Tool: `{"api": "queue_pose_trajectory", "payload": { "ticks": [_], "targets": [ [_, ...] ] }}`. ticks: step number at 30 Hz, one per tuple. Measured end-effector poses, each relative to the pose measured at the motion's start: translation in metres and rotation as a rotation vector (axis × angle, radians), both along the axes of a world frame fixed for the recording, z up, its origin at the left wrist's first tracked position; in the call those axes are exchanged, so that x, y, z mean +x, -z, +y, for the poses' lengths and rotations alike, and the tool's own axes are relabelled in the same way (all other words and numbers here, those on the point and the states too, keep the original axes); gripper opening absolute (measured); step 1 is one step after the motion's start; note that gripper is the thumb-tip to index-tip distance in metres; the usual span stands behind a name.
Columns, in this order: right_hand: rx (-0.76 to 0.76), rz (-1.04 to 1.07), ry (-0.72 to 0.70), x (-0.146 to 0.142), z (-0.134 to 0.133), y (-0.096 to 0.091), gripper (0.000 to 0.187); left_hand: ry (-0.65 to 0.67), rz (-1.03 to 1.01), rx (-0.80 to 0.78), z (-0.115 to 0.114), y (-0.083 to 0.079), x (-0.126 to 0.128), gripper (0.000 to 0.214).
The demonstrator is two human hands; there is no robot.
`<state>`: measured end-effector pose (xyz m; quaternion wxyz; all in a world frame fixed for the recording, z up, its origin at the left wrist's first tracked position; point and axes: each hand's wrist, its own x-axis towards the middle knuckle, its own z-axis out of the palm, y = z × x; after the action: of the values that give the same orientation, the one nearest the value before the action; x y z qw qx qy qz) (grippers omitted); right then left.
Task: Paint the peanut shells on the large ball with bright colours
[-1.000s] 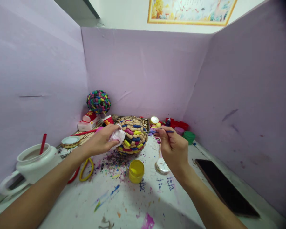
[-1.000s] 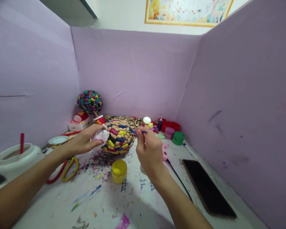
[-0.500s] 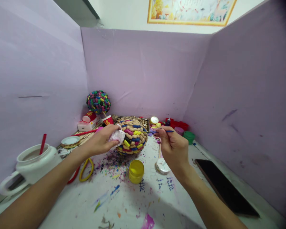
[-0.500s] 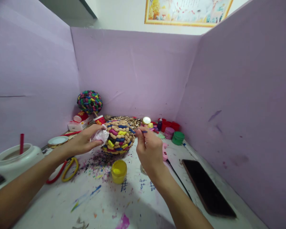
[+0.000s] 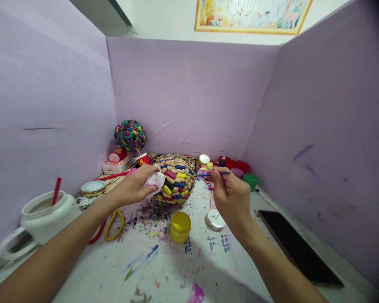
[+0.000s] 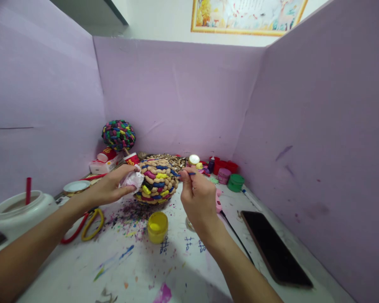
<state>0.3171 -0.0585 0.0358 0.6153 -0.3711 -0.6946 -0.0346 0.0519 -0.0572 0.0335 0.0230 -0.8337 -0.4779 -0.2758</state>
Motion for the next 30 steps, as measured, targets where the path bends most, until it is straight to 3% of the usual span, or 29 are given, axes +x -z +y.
{"api": "queue_pose_trajectory", "payload": {
  "ticks": [13, 22, 30],
  "targets": [
    [-0.05, 0.029, -0.05, -0.0021, -0.0022, 0.0012, 0.02, -0.005, 0.003, 0.002, 0.0018, 0.0016, -0.002, 0.044],
    [0.053, -0.005, 0.009, 0.0005, 0.0018, 0.0018, 0.02, -0.004, 0.004, 0.001, 0.001, 0.0013, -0.0023, 0.045],
    [0.014, -0.001, -0.013, -0.0001, -0.0004, 0.0013, 0.02, 0.003, 0.011, 0.017, 0.0023, 0.0032, -0.0035, 0.044]
  ]
}}
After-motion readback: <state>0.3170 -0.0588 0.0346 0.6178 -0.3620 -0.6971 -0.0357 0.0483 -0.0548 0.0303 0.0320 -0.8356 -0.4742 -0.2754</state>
